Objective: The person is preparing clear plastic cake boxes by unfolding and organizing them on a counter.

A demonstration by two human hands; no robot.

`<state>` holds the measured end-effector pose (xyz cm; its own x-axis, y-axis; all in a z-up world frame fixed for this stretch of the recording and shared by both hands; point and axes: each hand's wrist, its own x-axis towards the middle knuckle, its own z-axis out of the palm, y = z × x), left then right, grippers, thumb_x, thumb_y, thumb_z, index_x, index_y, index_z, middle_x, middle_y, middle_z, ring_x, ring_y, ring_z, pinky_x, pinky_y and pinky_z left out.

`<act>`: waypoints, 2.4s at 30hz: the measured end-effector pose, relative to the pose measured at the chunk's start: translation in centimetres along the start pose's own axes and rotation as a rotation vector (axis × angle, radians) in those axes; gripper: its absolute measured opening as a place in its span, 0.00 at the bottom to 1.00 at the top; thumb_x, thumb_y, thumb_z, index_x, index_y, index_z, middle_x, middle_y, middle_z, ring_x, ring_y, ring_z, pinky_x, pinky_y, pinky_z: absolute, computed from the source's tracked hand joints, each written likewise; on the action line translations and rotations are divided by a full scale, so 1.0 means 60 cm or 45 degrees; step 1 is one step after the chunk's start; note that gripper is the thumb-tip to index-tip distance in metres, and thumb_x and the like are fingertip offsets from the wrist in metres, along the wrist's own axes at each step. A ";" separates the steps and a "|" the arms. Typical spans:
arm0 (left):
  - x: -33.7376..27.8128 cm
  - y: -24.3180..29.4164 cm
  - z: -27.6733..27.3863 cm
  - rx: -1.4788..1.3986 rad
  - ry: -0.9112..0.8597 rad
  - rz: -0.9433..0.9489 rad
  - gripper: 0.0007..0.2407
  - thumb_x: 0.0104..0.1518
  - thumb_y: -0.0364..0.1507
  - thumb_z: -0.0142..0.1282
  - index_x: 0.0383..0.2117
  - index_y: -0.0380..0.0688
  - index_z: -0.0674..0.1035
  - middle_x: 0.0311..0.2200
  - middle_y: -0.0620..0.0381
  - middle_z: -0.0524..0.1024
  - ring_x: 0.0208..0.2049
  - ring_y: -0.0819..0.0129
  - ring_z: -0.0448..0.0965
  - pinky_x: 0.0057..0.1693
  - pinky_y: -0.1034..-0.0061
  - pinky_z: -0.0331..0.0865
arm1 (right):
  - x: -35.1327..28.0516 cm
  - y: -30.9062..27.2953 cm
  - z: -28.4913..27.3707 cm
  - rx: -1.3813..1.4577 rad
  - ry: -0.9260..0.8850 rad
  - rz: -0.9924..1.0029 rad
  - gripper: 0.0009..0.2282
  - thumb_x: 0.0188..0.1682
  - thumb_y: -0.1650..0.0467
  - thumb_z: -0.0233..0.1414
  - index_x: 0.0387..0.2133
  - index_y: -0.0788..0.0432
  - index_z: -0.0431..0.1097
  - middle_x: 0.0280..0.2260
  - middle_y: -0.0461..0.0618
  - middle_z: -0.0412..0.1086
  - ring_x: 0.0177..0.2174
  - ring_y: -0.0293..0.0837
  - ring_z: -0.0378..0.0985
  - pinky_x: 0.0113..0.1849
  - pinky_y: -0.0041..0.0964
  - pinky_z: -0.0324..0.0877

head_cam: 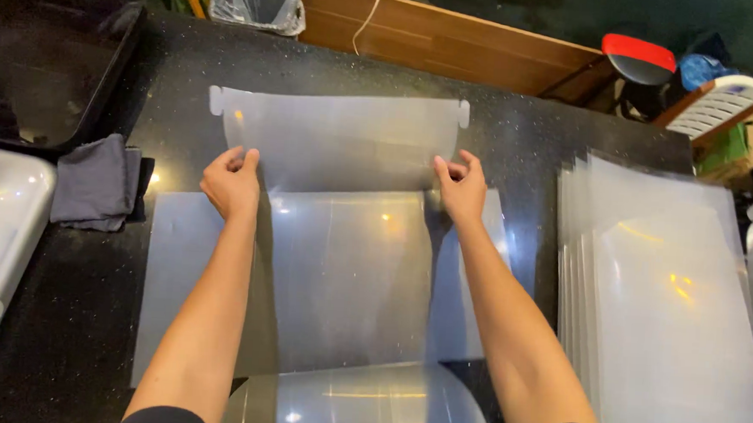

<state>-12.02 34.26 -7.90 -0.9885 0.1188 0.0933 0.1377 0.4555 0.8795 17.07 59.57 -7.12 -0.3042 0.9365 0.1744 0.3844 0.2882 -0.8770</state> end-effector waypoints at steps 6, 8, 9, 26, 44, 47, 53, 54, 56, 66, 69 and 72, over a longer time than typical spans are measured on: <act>-0.018 0.013 0.028 0.265 -0.080 0.236 0.18 0.56 0.24 0.64 0.54 0.48 0.83 0.49 0.46 0.80 0.54 0.57 0.75 0.60 0.68 0.69 | 0.004 -0.031 0.055 -0.164 0.058 0.113 0.18 0.44 0.68 0.64 0.48 0.59 0.74 0.29 0.53 0.78 0.38 0.50 0.79 0.44 0.40 0.72; -0.021 -0.018 0.052 0.195 -0.149 0.462 0.21 0.59 0.20 0.55 0.62 0.46 0.77 0.60 0.47 0.73 0.63 0.58 0.68 0.68 0.67 0.64 | 0.001 -0.009 0.080 -0.250 0.072 -0.086 0.19 0.45 0.71 0.60 0.51 0.59 0.73 0.38 0.56 0.75 0.44 0.52 0.76 0.49 0.41 0.70; -0.029 -0.038 0.063 0.113 -0.234 0.683 0.25 0.63 0.17 0.46 0.70 0.43 0.70 0.71 0.48 0.67 0.73 0.59 0.62 0.76 0.66 0.58 | -0.005 0.004 0.089 -0.349 0.093 -0.283 0.20 0.46 0.74 0.57 0.55 0.58 0.72 0.46 0.60 0.73 0.51 0.53 0.73 0.55 0.42 0.68; 0.001 0.097 0.076 0.822 -0.643 0.802 0.53 0.46 0.64 0.53 0.67 0.25 0.53 0.71 0.33 0.44 0.73 0.47 0.38 0.72 0.55 0.32 | 0.028 -0.071 0.115 -0.753 -0.515 -0.579 0.35 0.43 0.56 0.55 0.56 0.73 0.58 0.68 0.74 0.42 0.68 0.65 0.40 0.66 0.56 0.37; 0.046 0.028 -0.086 0.587 -0.446 0.625 0.38 0.47 0.55 0.63 0.52 0.29 0.72 0.55 0.35 0.67 0.59 0.41 0.64 0.65 0.48 0.51 | -0.020 -0.038 -0.032 -0.729 -0.087 -0.275 0.26 0.37 0.52 0.66 0.42 0.55 0.74 0.52 0.60 0.68 0.54 0.61 0.67 0.54 0.51 0.64; -0.008 -0.007 -0.170 0.653 -0.399 0.663 0.41 0.47 0.56 0.63 0.54 0.27 0.72 0.55 0.32 0.67 0.58 0.39 0.65 0.61 0.51 0.58 | -0.067 -0.007 -0.108 -0.895 0.000 -0.302 0.35 0.35 0.49 0.65 0.49 0.62 0.70 0.52 0.62 0.68 0.54 0.62 0.66 0.55 0.54 0.62; -0.103 -0.125 -0.349 1.064 -0.311 -0.049 0.42 0.39 0.56 0.70 0.54 0.33 0.75 0.50 0.33 0.72 0.53 0.42 0.72 0.58 0.53 0.67 | -0.189 0.113 -0.276 -1.010 -0.046 0.295 0.43 0.32 0.46 0.65 0.53 0.66 0.67 0.47 0.68 0.72 0.47 0.63 0.74 0.47 0.55 0.71; -0.110 -0.151 -0.366 1.043 -0.285 -0.142 0.41 0.36 0.54 0.73 0.54 0.36 0.75 0.51 0.32 0.70 0.51 0.39 0.72 0.52 0.52 0.69 | -0.205 0.138 -0.293 -0.957 -0.112 0.377 0.44 0.31 0.46 0.66 0.53 0.67 0.66 0.45 0.69 0.73 0.44 0.62 0.76 0.46 0.54 0.72; -0.078 -0.204 -0.355 0.801 -0.397 -0.270 0.36 0.39 0.50 0.72 0.52 0.36 0.78 0.47 0.35 0.77 0.47 0.45 0.77 0.50 0.57 0.72 | -0.175 0.190 -0.311 -0.806 -0.242 0.492 0.41 0.33 0.47 0.65 0.51 0.67 0.69 0.43 0.70 0.74 0.41 0.63 0.78 0.43 0.55 0.73; -0.088 -0.054 -0.276 -0.428 -1.419 -0.448 0.34 0.60 0.57 0.28 0.71 0.54 0.50 0.75 0.56 0.40 0.74 0.64 0.40 0.73 0.62 0.37 | -0.186 0.015 -0.252 0.396 -0.797 0.393 0.20 0.54 0.56 0.47 0.47 0.59 0.74 0.58 0.48 0.70 0.51 0.43 0.74 0.49 0.44 0.71; -0.114 -0.064 -0.196 -0.399 -1.421 0.136 0.33 0.66 0.55 0.21 0.72 0.47 0.51 0.76 0.51 0.41 0.76 0.59 0.36 0.75 0.61 0.32 | -0.206 0.083 -0.138 0.120 -0.635 -0.200 0.24 0.48 0.59 0.60 0.47 0.66 0.63 0.68 0.60 0.54 0.63 0.50 0.62 0.58 0.51 0.64; -0.145 -0.044 -0.161 -0.142 -1.376 0.096 0.33 0.64 0.53 0.22 0.75 0.54 0.58 0.75 0.46 0.38 0.76 0.54 0.34 0.73 0.60 0.31 | -0.238 0.021 -0.072 0.165 -0.585 -0.289 0.50 0.41 0.53 0.65 0.67 0.68 0.40 0.67 0.69 0.44 0.67 0.59 0.47 0.64 0.55 0.45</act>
<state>-4.39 23.49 -6.54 -0.3933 0.8810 -0.2631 0.1351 0.3384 0.9312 25.67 47.45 -8.80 -0.7290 0.6609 0.1781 0.1622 0.4196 -0.8931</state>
